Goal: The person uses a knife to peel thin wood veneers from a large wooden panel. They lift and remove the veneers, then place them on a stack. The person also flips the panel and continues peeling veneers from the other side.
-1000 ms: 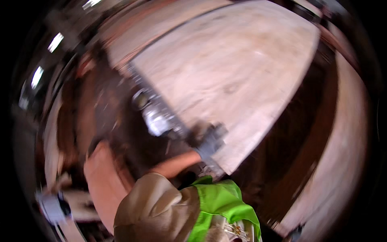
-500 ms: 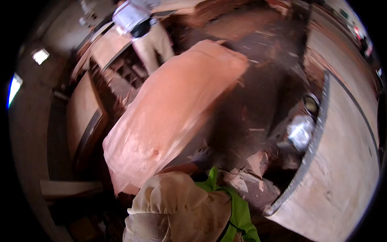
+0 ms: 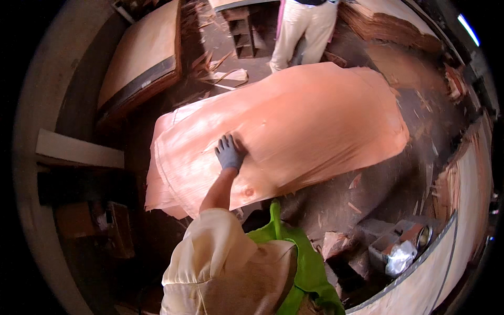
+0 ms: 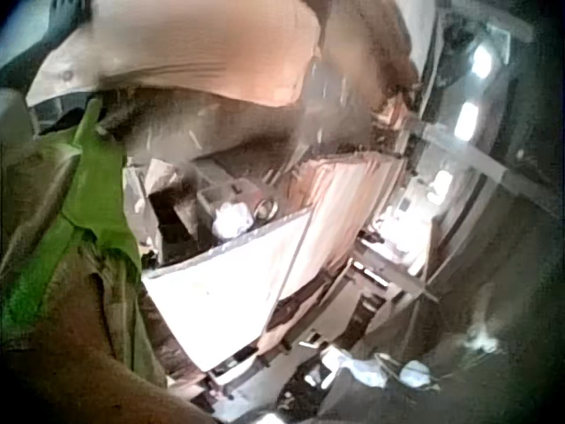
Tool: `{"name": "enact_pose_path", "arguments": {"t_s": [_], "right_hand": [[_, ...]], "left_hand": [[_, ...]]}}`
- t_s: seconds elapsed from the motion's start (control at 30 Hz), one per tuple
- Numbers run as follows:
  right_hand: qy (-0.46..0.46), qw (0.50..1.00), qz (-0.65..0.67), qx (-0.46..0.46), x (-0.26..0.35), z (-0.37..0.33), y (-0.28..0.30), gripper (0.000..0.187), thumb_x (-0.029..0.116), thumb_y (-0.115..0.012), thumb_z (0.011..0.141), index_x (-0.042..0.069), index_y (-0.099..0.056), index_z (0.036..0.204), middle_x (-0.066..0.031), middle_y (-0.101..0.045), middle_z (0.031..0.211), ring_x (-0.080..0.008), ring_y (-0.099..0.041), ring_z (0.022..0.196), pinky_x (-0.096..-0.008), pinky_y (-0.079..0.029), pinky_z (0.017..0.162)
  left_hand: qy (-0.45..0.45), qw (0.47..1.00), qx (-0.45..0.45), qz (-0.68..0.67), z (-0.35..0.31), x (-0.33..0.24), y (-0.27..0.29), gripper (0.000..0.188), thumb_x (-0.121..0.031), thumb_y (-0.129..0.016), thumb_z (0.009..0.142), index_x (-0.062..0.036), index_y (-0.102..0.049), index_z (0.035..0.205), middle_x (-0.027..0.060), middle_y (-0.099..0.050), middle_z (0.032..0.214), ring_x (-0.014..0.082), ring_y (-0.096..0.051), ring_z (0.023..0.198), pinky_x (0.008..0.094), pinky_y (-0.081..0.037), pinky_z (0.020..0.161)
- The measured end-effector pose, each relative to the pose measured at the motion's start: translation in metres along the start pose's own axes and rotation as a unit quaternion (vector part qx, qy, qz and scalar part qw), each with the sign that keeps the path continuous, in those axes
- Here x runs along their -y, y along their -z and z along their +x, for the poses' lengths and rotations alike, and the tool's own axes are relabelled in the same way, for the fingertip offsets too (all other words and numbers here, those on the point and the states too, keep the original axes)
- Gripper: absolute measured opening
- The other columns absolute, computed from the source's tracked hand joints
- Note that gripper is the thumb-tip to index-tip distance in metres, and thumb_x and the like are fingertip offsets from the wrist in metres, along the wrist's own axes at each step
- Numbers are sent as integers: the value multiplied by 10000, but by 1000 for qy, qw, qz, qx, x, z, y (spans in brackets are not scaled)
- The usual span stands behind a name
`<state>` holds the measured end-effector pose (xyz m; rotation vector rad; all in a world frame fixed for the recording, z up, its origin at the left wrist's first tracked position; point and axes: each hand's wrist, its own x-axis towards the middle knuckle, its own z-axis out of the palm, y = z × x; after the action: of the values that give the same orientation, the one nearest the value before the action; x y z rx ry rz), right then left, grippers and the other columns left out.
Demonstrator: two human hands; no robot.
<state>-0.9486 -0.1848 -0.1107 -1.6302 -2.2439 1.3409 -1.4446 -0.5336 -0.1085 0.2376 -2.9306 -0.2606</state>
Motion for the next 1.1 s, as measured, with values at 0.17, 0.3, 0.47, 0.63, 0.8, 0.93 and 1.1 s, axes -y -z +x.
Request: {"name": "enact_pose_path", "arguments": {"t_s": [0.17, 0.3, 0.47, 0.63, 0.8, 0.93, 1.1], "right_hand": [[13, 997, -75, -26, 39, 37, 36, 281, 173, -556, 875, -53, -590, 1040, -93, -627, 931, -204, -534, 795, -331, -448, 764], [27, 991, -116, -61, 68, 60, 77, 286, 168, -554, 874, -57, -587, 1046, -97, -630, 950, -205, -543, 819, -331, -449, 786], [63, 987, -130, -73, 103, 93, 92, 291, 162, -552, 873, -63, -584, 1055, -101, -634, 974, -206, -554, 848, -332, -450, 812], [174, 983, -63, -7, 142, 147, 53, 213, 182, -549, 889, -28, -575, 901, -58, -581, 806, -156, -489, 710, -309, -429, 651], [280, 953, -42, 104, 136, 220, -14, 150, 123, -545, 888, -5, -561, 812, -11, -517, 699, -116, -450, 617, -300, -409, 530], [190, 961, 9, 199, 151, 247, -36, 272, 180, -556, 899, -25, -565, 1079, -62, -571, 933, -106, -486, 820, -288, -457, 727], [153, 944, -43, 288, 195, 232, -60, 273, 199, -571, 881, 4, -564, 1070, -62, -577, 846, -155, -500, 685, -339, -448, 623]], "left_hand": [[16, 998, 34, 49, 79, 44, -18, 752, -421, -635, 754, -116, -316, 1362, 146, -309, 1406, 347, -283, 1286, 577, -234, 1006], [25, 982, 186, 10, 127, 41, -2, 503, -396, -611, 775, -126, -516, 1188, 153, -454, 1292, 341, -443, 1173, 511, -366, 931], [-55, 983, 164, 57, 125, 32, -2, 203, -283, -542, 812, -138, -680, 846, 125, -654, 922, 307, -637, 858, 417, -499, 706], [-96, 993, 16, 66, 104, 36, 24, 108, -215, -560, 761, -153, -633, 713, 75, -624, 791, 266, -609, 787, 421, -449, 653], [-110, 993, 22, -22, 73, 55, 27, 188, -314, -607, 780, -158, -658, 873, 85, -621, 913, 277, -588, 861, 432, -442, 719], [37, 993, 103, -53, 61, 52, 33, 434, -371, -619, 786, -142, -560, 1150, 113, -568, 1126, 291, -552, 1013, 427, -434, 830], [197, 978, 69, -28, 50, 170, 48, 472, -367, -621, 785, -112, -541, 1174, 103, -511, 1243, 283, -510, 1103, 419, -435, 870]]}}
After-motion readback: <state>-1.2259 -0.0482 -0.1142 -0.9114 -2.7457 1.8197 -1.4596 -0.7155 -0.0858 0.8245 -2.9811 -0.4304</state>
